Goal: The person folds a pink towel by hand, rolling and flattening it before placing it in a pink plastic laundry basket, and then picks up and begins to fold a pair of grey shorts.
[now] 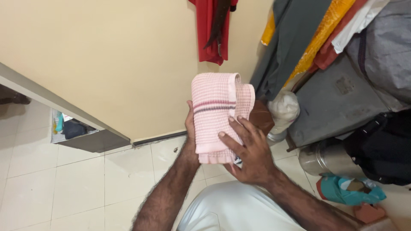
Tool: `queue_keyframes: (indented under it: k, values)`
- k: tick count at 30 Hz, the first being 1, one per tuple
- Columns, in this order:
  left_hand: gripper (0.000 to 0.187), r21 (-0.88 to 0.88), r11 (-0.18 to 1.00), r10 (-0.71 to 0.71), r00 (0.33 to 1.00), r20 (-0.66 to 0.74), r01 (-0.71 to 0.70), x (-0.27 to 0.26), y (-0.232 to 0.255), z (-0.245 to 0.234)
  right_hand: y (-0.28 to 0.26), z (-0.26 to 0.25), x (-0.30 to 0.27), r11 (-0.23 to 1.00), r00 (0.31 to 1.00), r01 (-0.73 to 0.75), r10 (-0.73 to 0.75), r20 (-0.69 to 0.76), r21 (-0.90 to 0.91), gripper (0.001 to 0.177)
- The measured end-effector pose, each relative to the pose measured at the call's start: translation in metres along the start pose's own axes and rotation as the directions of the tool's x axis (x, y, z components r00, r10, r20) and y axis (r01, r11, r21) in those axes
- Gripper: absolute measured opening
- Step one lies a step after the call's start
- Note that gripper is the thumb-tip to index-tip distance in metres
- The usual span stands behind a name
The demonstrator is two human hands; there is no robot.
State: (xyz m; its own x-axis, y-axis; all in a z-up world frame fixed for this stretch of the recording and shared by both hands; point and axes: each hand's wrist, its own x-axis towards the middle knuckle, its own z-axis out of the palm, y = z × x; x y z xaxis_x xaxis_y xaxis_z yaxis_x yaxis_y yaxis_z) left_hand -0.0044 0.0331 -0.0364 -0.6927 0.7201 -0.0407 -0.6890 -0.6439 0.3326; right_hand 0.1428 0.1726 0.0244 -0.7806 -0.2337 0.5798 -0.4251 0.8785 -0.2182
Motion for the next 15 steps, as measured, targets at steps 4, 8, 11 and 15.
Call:
queue_keyframes:
  k: [4,8,11,15]
  values:
    - [0.096,-0.112,0.994,-0.007,1.000,0.029,0.010,-0.002,-0.003,-0.008,0.002,-0.019,0.006,0.998,0.989,-0.025,0.016,0.146,0.058,0.065]
    - [0.098,-0.175,0.984,-0.033,0.999,0.017,0.035,-0.010,-0.006,-0.003,0.011,-0.042,0.024,0.987,0.991,-0.072,0.054,0.126,0.144,0.077]
    - [0.097,-0.144,0.990,0.004,1.000,-0.018,-0.007,-0.014,-0.005,-0.003,0.011,-0.060,0.046,0.996,0.998,-0.054,0.051,0.040,0.078,0.084]
    - [0.097,-0.155,0.988,-0.014,1.000,-0.016,0.012,-0.015,-0.005,-0.003,0.004,-0.062,0.065,1.000,0.999,-0.029,0.029,-0.041,0.008,0.086]
